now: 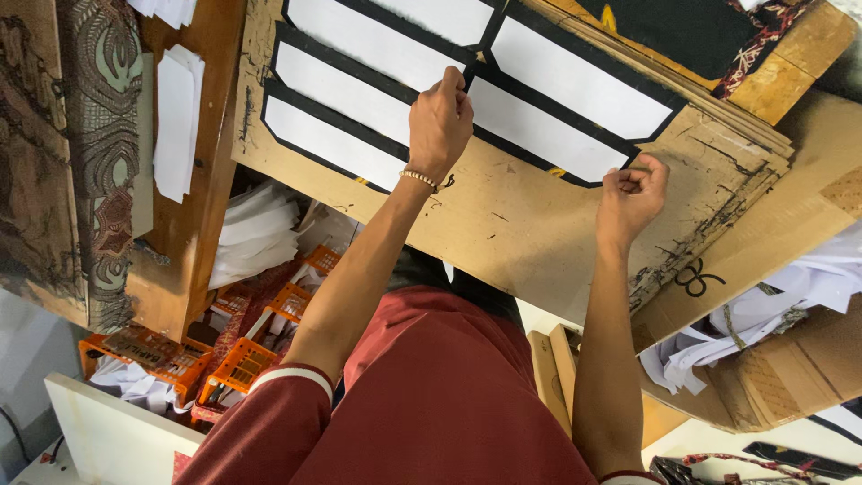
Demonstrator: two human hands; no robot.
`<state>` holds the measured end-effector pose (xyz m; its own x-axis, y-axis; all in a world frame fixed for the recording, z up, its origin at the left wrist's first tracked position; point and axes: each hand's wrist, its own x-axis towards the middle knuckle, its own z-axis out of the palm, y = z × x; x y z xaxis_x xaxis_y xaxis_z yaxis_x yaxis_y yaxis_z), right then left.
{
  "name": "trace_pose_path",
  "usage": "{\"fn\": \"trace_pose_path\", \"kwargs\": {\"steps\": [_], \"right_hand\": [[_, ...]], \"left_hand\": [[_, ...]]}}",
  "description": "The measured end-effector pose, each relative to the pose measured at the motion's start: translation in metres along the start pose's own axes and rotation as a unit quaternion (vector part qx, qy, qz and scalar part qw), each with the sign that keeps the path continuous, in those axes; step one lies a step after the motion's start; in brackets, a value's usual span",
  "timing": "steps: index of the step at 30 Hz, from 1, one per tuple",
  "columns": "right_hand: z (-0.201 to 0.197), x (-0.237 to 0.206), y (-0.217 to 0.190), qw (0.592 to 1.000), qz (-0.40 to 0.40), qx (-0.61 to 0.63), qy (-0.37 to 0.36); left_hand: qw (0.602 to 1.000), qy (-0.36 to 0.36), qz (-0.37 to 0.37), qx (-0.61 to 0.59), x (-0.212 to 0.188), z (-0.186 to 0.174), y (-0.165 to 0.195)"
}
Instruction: The person places white paper pieces onto black foam pads arranged on a wooden board. They repeatedly pick up paper, position it on the foam, and smooth it down. The person also gathers and stacks loose paper pieces on the table.
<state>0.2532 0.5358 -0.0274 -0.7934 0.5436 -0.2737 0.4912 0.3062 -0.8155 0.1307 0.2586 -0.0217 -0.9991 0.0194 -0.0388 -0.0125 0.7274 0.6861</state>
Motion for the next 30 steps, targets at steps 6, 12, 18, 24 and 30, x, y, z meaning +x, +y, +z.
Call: {"fn": "trace_pose_path", "kwargs": {"steps": [6, 12, 18, 24, 30], "right_hand": [[-0.001, 0.0, 0.002, 1.0, -0.012, -0.003, 0.0], [0.001, 0.002, -0.002, 1.0, -0.009, -0.006, 0.008], [0.004, 0.005, -0.006, 0.999, -0.02, -0.032, 0.014], [0.006, 0.008, -0.018, 0.999, -0.007, -0.04, -0.001], [0.009, 0.012, -0.025, 0.998, 0.008, -0.062, -0.005]], "left_hand": [[1.0, 0.003, 0.004, 0.027, -0.001, 0.001, 0.001], [0.999, 0.006, -0.009, 0.03, 0.002, -0.001, 0.003], [0.999, 0.028, 0.012, 0.028, 0.005, -0.001, 0.002], [0.999, 0.027, -0.011, 0.03, 0.009, -0.005, 0.004], [0.997, 0.014, -0.056, 0.054, 0.016, -0.008, 0.01]]}}
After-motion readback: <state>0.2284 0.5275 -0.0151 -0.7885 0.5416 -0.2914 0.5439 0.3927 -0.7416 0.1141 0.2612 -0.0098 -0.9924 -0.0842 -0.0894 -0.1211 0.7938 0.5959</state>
